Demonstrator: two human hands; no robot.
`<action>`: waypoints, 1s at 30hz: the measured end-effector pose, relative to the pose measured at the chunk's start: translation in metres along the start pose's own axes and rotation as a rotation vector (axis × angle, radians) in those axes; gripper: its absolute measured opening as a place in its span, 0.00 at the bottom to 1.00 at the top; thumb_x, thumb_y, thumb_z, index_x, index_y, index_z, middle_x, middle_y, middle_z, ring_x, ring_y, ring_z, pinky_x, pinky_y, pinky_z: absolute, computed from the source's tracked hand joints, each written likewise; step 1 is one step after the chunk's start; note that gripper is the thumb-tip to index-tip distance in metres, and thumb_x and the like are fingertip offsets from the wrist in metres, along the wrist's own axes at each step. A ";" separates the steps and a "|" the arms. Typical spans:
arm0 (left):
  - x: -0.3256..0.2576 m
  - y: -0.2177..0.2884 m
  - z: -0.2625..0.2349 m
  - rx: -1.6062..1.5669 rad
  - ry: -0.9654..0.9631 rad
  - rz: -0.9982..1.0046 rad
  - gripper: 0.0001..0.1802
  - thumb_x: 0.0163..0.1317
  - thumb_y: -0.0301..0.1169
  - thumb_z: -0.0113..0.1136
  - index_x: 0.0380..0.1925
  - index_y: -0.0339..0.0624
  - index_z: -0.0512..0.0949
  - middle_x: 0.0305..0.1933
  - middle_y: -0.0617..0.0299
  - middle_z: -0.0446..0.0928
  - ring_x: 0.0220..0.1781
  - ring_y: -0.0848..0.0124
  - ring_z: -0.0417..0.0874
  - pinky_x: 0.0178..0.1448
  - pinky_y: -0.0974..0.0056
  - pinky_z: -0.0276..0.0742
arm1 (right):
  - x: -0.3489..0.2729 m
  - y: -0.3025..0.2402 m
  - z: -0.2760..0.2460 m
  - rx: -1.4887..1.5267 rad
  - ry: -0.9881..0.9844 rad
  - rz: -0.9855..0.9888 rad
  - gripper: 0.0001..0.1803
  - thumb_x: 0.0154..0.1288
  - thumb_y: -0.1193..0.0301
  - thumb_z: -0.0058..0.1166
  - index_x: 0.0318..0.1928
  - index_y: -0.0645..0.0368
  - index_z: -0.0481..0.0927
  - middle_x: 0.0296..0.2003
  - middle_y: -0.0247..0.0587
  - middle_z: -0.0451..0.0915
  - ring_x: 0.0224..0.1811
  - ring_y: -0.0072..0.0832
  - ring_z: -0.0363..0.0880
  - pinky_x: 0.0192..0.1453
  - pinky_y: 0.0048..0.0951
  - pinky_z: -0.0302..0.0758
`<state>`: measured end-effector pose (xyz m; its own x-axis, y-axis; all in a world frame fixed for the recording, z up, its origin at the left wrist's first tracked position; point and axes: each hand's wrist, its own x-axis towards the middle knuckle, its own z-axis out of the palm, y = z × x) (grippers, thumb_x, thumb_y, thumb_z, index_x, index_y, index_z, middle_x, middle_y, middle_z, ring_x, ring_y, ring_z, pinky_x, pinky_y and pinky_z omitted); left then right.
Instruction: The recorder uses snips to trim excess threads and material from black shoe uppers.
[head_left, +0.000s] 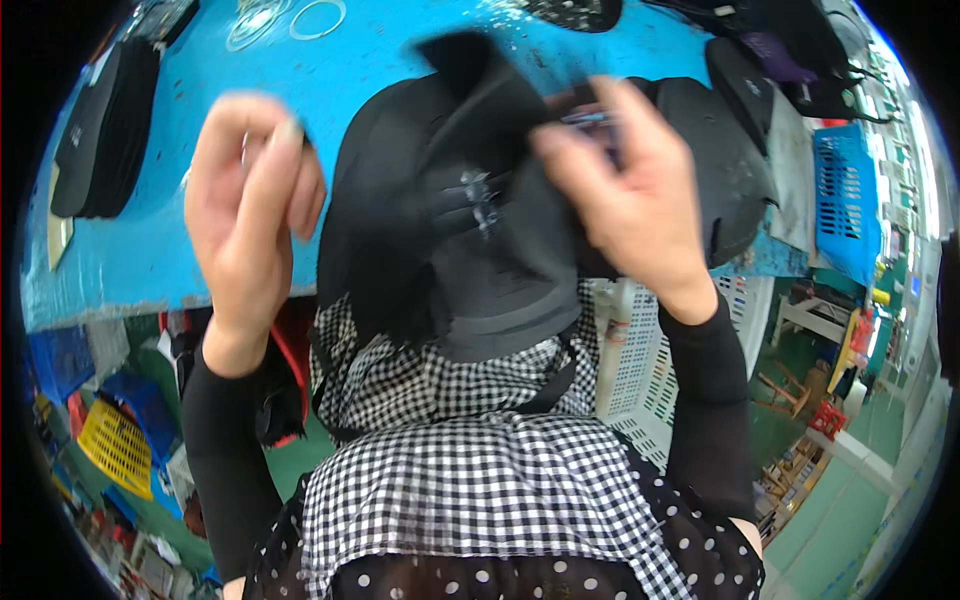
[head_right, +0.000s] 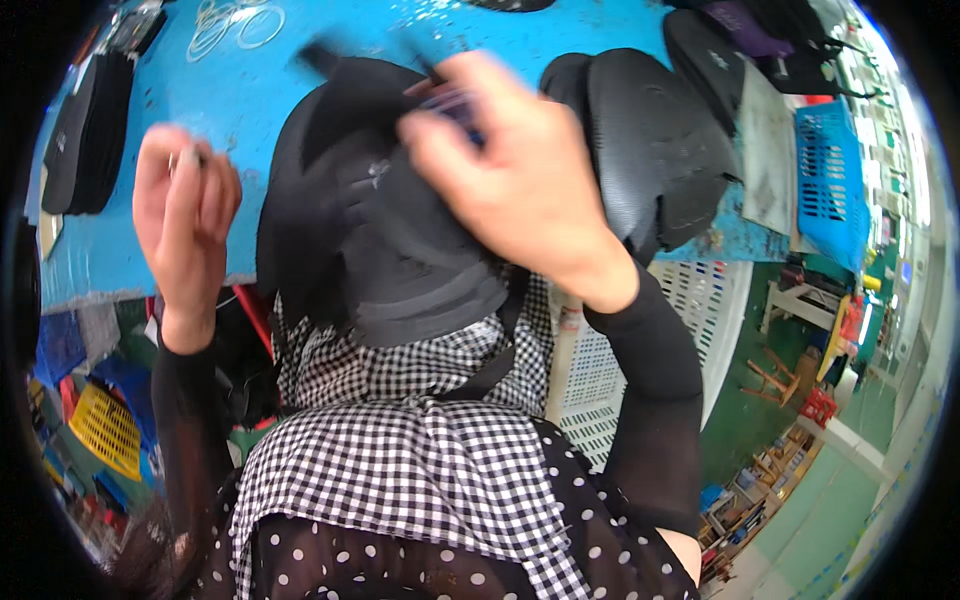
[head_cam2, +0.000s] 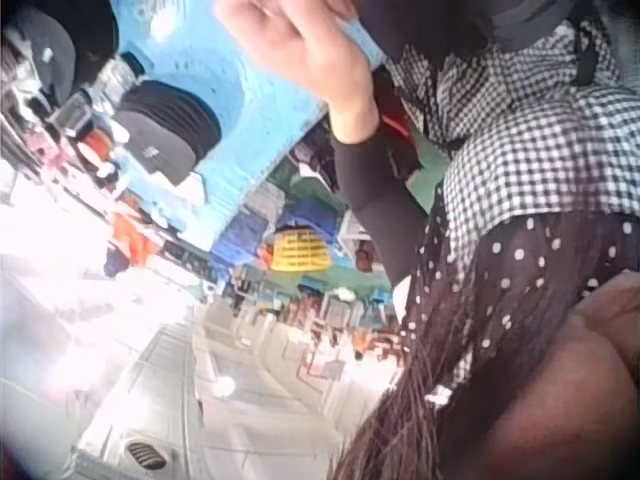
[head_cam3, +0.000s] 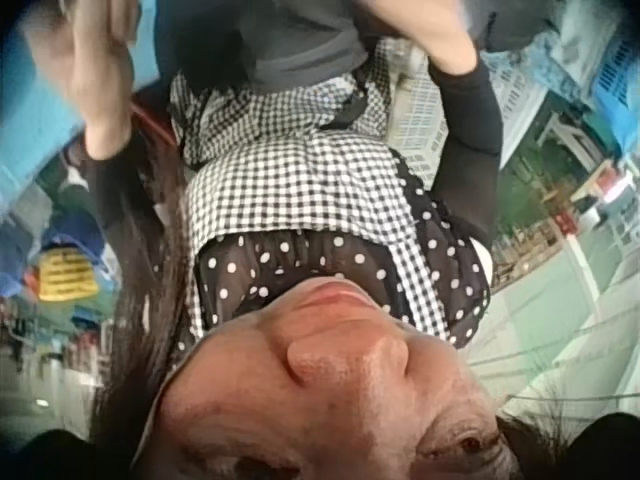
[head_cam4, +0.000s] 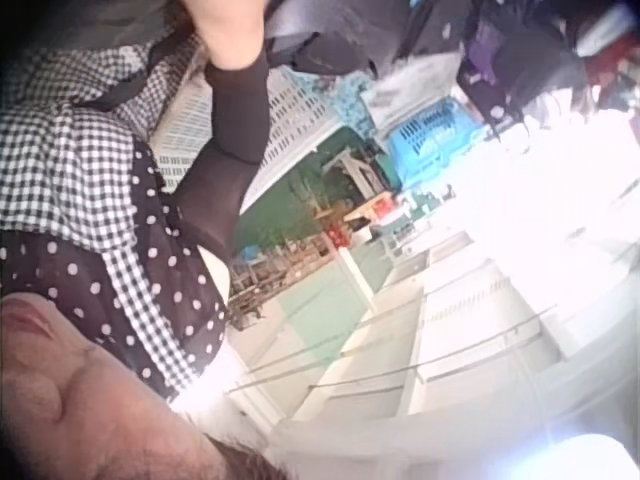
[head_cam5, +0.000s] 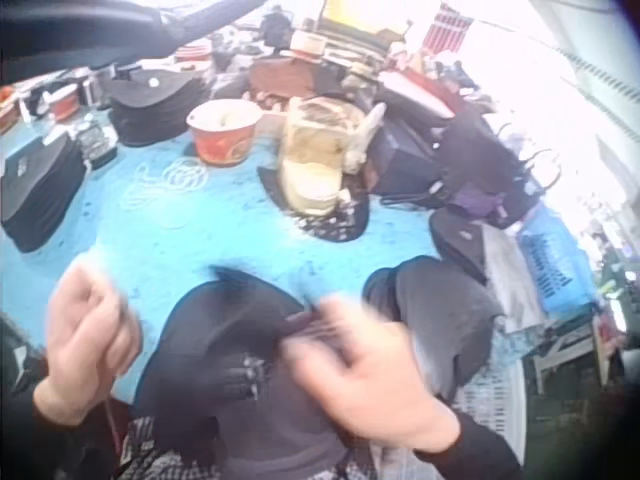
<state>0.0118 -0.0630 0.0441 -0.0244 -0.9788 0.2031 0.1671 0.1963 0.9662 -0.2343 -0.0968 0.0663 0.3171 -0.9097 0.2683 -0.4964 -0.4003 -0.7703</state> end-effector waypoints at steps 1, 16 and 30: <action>-0.011 -0.001 -0.002 -0.009 -0.002 0.021 0.04 0.72 0.27 0.47 0.37 0.40 0.66 0.18 0.71 0.60 0.17 0.81 0.58 0.25 0.73 0.54 | -0.004 -0.007 -0.020 0.113 0.093 0.269 0.13 0.62 0.70 0.59 0.46 0.63 0.78 0.26 0.40 0.80 0.29 0.29 0.82 0.34 0.30 0.76; -0.060 -0.048 -0.003 0.265 -0.040 0.063 0.05 0.60 0.15 0.58 0.34 0.34 0.74 0.27 0.65 0.73 0.24 0.82 0.66 0.30 0.75 0.62 | -0.072 0.051 -0.110 -0.106 0.465 0.277 0.14 0.76 0.68 0.45 0.53 0.62 0.77 0.38 0.37 0.83 0.35 0.18 0.79 0.39 0.18 0.73; -0.062 -0.054 0.000 0.282 0.065 0.096 0.03 0.62 0.16 0.58 0.35 0.33 0.76 0.29 0.64 0.75 0.27 0.81 0.72 0.31 0.76 0.66 | -0.044 0.129 -0.100 -0.828 0.230 -0.034 0.22 0.63 0.72 0.51 0.58 0.44 0.79 0.61 0.44 0.75 0.65 0.42 0.71 0.67 0.44 0.63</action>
<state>0.0042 -0.0134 -0.0206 0.0431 -0.9548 0.2941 -0.1152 0.2877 0.9508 -0.3928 -0.1191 0.0130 0.2155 -0.8597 0.4630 -0.9476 -0.2986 -0.1133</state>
